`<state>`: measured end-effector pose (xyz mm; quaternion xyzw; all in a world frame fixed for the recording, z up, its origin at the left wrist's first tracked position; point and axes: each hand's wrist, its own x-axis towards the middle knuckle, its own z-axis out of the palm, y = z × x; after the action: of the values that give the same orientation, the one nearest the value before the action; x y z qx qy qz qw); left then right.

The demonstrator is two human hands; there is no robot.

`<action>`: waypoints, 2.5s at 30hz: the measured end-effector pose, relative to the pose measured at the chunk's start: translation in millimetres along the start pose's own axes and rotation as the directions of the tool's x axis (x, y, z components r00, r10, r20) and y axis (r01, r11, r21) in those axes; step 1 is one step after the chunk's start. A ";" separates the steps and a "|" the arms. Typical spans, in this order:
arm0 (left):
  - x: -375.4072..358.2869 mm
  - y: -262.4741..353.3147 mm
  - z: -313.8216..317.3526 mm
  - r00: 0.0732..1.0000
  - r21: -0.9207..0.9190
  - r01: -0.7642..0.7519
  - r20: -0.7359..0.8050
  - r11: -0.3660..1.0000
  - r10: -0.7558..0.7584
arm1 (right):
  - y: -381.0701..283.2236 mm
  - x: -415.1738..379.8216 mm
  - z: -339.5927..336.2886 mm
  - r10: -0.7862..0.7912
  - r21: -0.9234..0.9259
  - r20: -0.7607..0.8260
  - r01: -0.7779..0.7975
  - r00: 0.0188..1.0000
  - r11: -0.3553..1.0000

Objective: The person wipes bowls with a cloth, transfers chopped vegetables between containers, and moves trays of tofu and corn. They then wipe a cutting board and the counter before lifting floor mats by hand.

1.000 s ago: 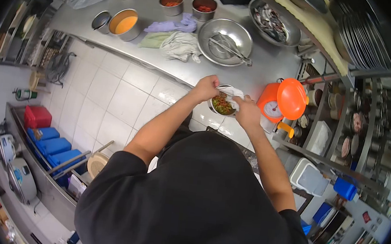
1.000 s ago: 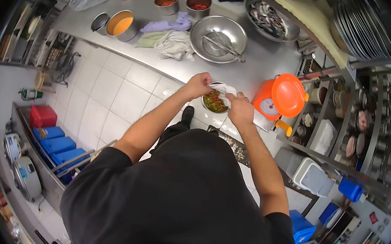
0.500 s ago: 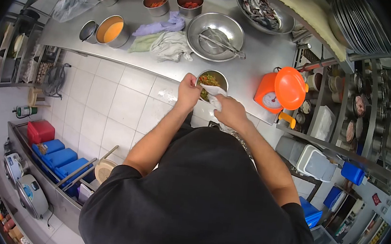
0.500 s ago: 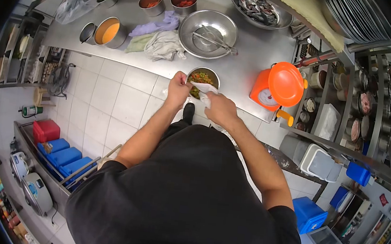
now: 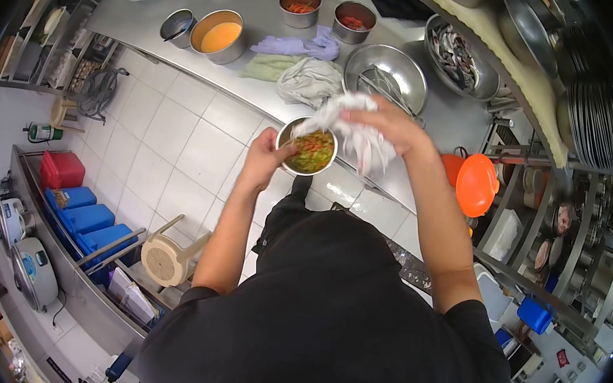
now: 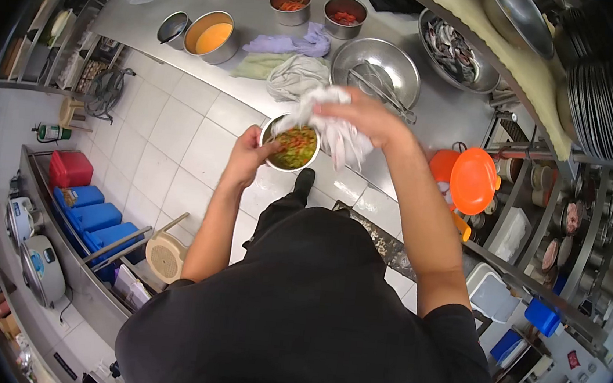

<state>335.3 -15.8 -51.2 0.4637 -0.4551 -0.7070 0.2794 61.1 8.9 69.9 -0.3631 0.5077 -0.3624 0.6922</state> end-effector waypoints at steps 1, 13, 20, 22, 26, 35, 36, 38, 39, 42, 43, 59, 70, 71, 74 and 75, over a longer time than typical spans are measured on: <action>-0.3 0.1 -13.6 1.000 0.011 -0.003 -0.013 1.000 0.003 | -19.8 6.7 0.6 -0.020 0.087 -0.052 0.024 0.998 0.996; 10.3 38.5 -49.6 0.996 -0.085 0.007 -0.083 0.996 -0.014 | -30.9 248.7 -24.2 -0.400 -0.822 -0.470 -0.226 0.786 0.522; 25.0 58.8 -55.0 0.998 -0.138 -0.045 -0.048 0.989 0.039 | -32.2 177.3 -79.0 -0.331 -0.831 -0.420 -0.213 0.845 0.513; 35.8 64.7 -50.4 0.998 -0.131 -0.048 -0.036 0.990 0.044 | -25.5 172.8 -97.9 -0.411 -0.854 -0.473 -0.291 0.780 0.431; 74.0 73.8 -45.0 0.996 -0.114 -0.085 0.001 0.990 0.086 | -27.3 174.6 -122.3 -0.541 -0.891 -0.451 -0.319 0.710 0.323; 147.0 125.3 -35.0 0.976 -0.015 -0.212 -0.063 0.977 0.210 | -54.3 234.2 -127.1 -0.619 -0.986 -0.084 -0.157 0.781 -0.064; 149.7 120.5 -41.3 0.976 -0.017 -0.205 -0.075 0.979 0.203 | -56.2 245.7 -133.6 -0.618 -0.980 0.025 -0.104 0.785 -0.171; 146.0 103.5 -53.6 0.974 0.004 -0.206 -0.098 0.979 0.205 | -58.9 271.5 -146.7 -0.548 -0.948 0.179 -0.005 0.817 -0.317; 141.1 98.3 -58.2 0.972 0.014 -0.210 -0.106 0.978 0.210 | -62.3 284.7 -150.1 -0.499 -0.944 0.185 0.012 0.847 -0.329; 107.3 95.2 -59.2 0.982 0.002 -0.083 -0.168 0.997 0.082 | -72.6 310.9 -153.6 -0.307 -0.957 0.069 -0.025 0.949 -0.291; 94.4 95.6 -57.0 0.981 0.009 -0.059 -0.183 0.998 0.059 | -76.4 316.2 -152.7 -0.206 -0.967 -0.044 -0.094 0.978 -0.237; 44.4 58.5 -146.6 0.982 -0.074 -0.134 -0.145 0.988 0.122 | -100.5 181.6 -122.3 -0.478 -0.959 -0.224 -0.105 0.849 0.264; -21.8 117.6 -71.8 0.920 -0.020 -0.380 -0.111 0.925 0.376 | -41.6 -88.4 -31.3 -0.691 -0.946 0.063 0.265 0.720 0.189; -35.6 120.6 -54.4 0.918 -0.022 -0.390 -0.092 0.921 0.387 | -28.9 -128.9 -28.8 -0.699 -0.942 0.048 0.265 0.713 0.205; -69.1 116.4 -2.7 0.920 -0.049 -0.389 0.025 0.920 0.390 | 16.8 -271.7 -25.0 -0.678 -0.931 -0.066 0.200 0.732 0.306; -80.0 112.4 18.5 0.922 -0.056 -0.378 0.065 0.924 0.381 | 38.7 -319.2 -24.9 -0.662 -0.914 -0.151 0.152 0.734 0.377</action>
<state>348.5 8.4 85.3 0.3341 -0.5312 -0.6657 0.4037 -28.6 301.7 171.0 -0.6664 0.6646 -0.3069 0.1417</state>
